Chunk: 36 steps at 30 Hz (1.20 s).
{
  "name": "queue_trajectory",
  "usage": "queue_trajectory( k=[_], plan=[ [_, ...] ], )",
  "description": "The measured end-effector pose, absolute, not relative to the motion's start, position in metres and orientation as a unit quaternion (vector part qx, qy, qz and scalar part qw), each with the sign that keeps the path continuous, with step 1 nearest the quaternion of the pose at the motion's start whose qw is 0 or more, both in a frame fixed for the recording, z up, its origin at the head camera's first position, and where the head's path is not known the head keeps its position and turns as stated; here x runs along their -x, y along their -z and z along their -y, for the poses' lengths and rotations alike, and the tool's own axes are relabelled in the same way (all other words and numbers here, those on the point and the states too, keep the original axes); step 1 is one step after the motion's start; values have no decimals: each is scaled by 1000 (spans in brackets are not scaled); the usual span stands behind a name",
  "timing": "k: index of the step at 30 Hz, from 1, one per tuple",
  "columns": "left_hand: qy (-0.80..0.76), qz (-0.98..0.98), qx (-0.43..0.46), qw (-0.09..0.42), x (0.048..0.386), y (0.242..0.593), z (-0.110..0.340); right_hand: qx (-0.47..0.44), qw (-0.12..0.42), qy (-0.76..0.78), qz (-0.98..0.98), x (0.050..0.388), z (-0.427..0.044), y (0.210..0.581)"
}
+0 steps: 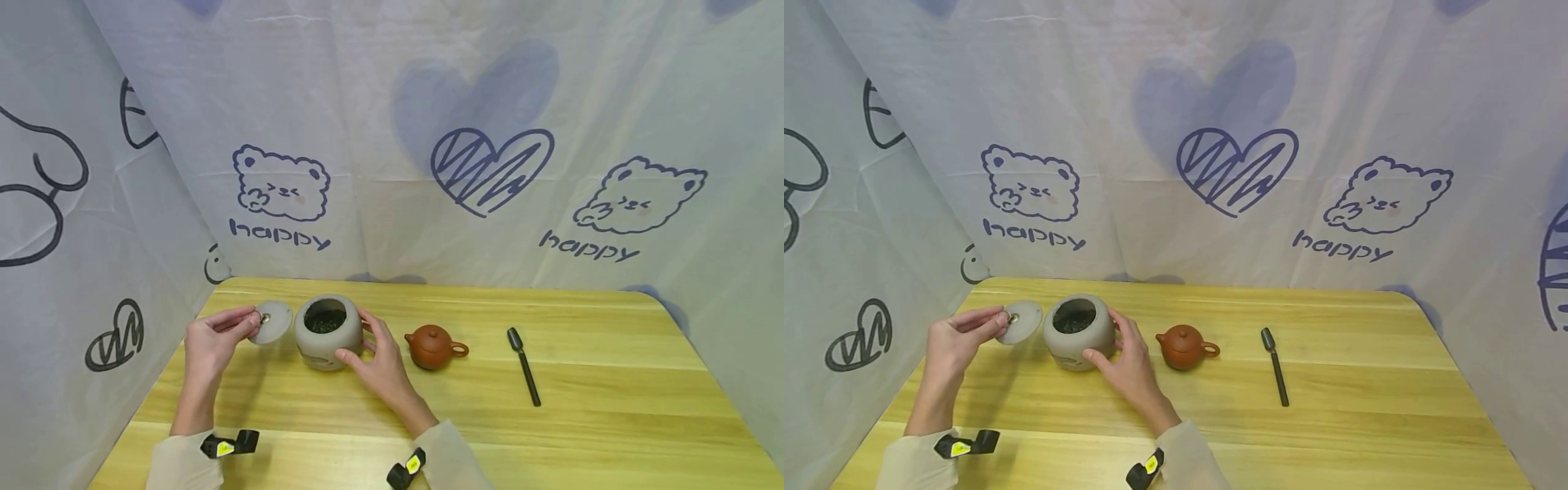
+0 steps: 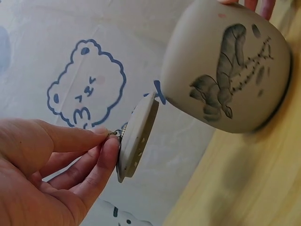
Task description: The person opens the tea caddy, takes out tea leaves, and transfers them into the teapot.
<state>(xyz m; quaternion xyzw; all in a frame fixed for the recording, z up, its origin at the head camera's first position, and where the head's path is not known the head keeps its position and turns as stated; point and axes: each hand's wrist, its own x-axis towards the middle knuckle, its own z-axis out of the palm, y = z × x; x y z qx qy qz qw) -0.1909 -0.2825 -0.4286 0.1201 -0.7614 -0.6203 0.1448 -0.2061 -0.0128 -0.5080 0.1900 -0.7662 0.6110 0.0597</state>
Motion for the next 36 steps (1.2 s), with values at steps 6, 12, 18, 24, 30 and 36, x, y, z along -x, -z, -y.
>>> queue_trajectory(
  k=[6,12,18,24,30,36],
  plan=[
    [635,752,-112,140,188,422,275,-195,67,-612,764,208,13,511],
    [647,746,-103,123,190,419,267,-192,69,-613,763,207,14,514],
    [642,752,-94,116,191,417,259,-192,69,-608,767,208,14,512],
    [631,763,-81,119,191,415,251,-195,70,-606,768,208,14,511],
    [586,796,-66,137,194,415,242,-196,73,-620,756,209,14,512],
    [565,808,-44,161,197,421,234,-196,77,-624,753,210,17,512]
  ],
)
